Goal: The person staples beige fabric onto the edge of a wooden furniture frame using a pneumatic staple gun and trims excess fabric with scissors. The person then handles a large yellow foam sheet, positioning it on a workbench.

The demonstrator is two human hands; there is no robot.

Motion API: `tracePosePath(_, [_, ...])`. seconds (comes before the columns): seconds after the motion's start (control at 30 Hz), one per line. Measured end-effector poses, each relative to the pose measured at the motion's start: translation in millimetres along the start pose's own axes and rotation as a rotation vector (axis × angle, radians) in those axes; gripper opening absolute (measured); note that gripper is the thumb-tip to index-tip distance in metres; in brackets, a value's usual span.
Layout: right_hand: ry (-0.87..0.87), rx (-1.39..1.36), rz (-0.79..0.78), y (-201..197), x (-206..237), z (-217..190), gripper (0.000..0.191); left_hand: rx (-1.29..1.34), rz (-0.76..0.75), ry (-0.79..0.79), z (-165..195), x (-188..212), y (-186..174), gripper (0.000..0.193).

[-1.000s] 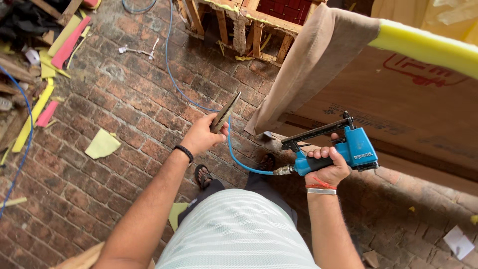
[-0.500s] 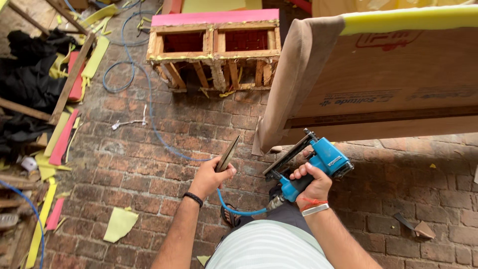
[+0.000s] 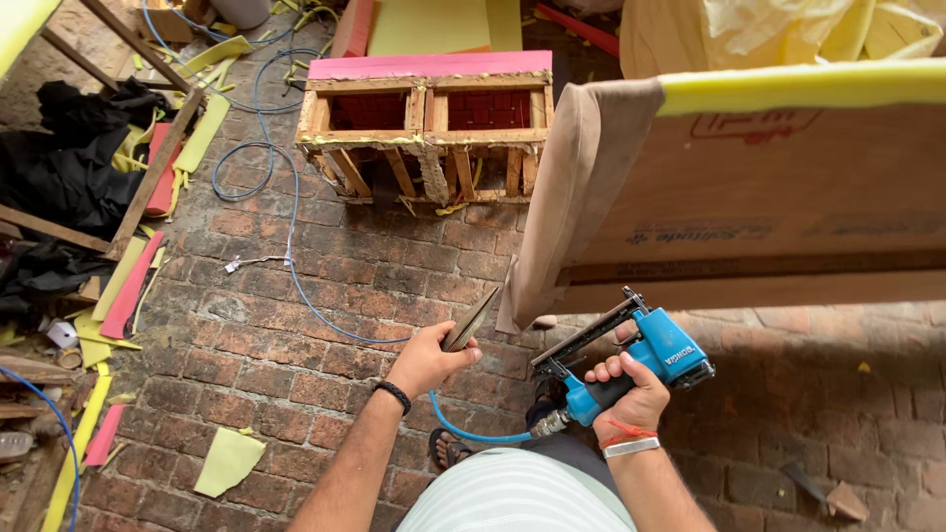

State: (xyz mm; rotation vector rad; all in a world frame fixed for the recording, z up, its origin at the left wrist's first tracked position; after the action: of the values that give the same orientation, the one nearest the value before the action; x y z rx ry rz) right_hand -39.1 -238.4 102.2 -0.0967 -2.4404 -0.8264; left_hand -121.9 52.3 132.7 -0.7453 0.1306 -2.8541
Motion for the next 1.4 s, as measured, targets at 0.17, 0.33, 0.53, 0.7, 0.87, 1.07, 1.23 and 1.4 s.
tracePosePath(0.17, [0.004,-0.006,-0.065,-4.4,-48.3,-26.5,0.040,0.021,0.067,-0.016,15.4,-33.4,19.6,0.026])
tracePosePath(0.33, [0.037,-0.031,-0.253,-1.7,-89.9,-55.3,0.049,0.128,0.097,-0.037,31.9,-66.6,44.1,0.025])
tracePosePath(0.53, [0.039,0.002,-0.458,11.5,-119.5,-85.1,0.051,0.172,0.135,-0.027,54.5,-89.1,63.3,0.025])
tracePosePath(0.7, [0.073,0.017,-0.488,23.5,-136.6,-95.9,0.050,0.199,0.185,-0.070,63.0,-95.4,66.4,0.027])
tracePosePath(0.87, [0.086,0.066,-0.495,34.2,-144.6,-96.7,0.054,0.139,0.241,-0.075,66.6,-87.9,56.0,0.028])
tracePosePath(1.07, [0.156,0.161,-0.620,75.8,-140.8,-69.3,0.057,0.201,0.323,-0.083,59.3,-66.6,25.9,0.029])
tracePosePath(1.23, [0.282,0.209,-0.779,143.6,-126.4,-26.2,0.058,0.300,0.444,-0.094,33.6,-36.7,-24.9,0.029])
tracePosePath(1.4, [0.302,0.344,-0.891,226.6,-112.9,37.7,0.060,0.469,0.539,-0.060,-9.9,-3.4,-105.0,0.026])
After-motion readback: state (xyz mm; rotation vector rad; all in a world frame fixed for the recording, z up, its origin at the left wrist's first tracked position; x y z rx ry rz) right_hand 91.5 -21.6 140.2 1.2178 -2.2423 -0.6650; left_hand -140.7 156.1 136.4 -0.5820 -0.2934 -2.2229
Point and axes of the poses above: each hand's wrist, its own x-axis away from the middle knuckle, its own y-axis out of the palm, z = x × y, the point moved 3 cm from there along -x, towards the middle knuckle, and after that the axes turned 8 degrees about x, right-handed, at the moved point
